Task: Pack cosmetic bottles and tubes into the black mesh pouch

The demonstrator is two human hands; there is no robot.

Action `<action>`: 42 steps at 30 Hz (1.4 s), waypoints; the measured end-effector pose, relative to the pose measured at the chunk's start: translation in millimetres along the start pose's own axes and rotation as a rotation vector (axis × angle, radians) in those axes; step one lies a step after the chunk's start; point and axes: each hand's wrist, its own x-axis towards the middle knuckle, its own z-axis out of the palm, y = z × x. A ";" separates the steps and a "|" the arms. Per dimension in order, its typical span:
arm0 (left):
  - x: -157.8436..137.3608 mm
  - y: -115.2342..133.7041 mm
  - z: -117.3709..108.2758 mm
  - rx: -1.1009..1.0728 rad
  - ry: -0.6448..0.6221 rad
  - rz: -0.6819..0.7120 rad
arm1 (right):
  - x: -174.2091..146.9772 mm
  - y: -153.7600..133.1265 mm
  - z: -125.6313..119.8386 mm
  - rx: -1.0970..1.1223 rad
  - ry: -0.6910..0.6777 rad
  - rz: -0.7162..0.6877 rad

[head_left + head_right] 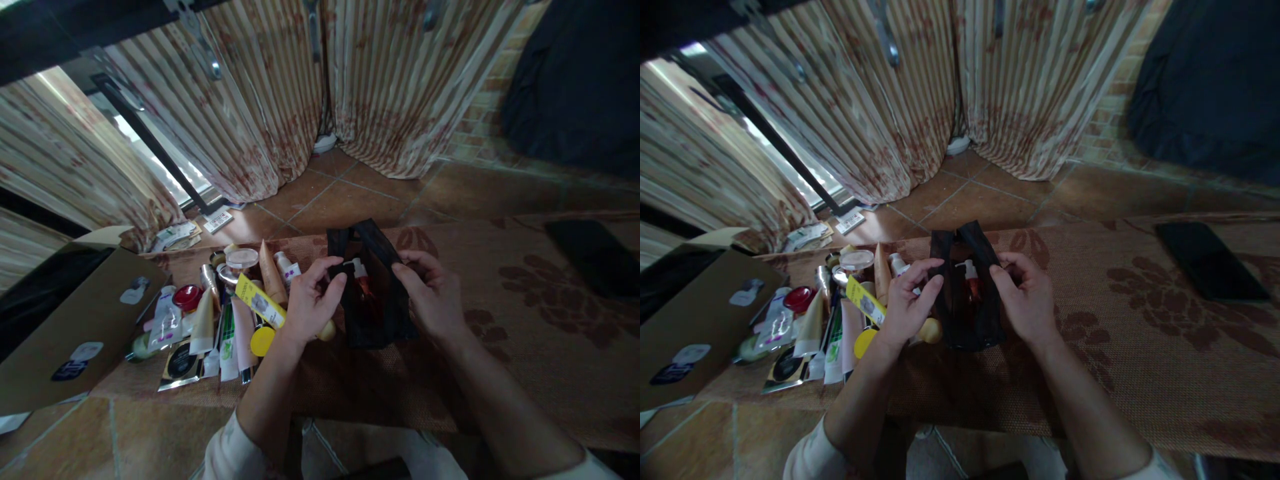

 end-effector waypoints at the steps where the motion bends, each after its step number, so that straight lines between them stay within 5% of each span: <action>1: 0.1 0.4 -0.1 0.000 0.001 0.000 | 0.0 0.2 0.0 0.000 -0.001 -0.002; 42: -0.1 0.8 0.9 -0.005 0.002 0.022 | -0.9 0.7 0.9 0.011 0.025 -0.003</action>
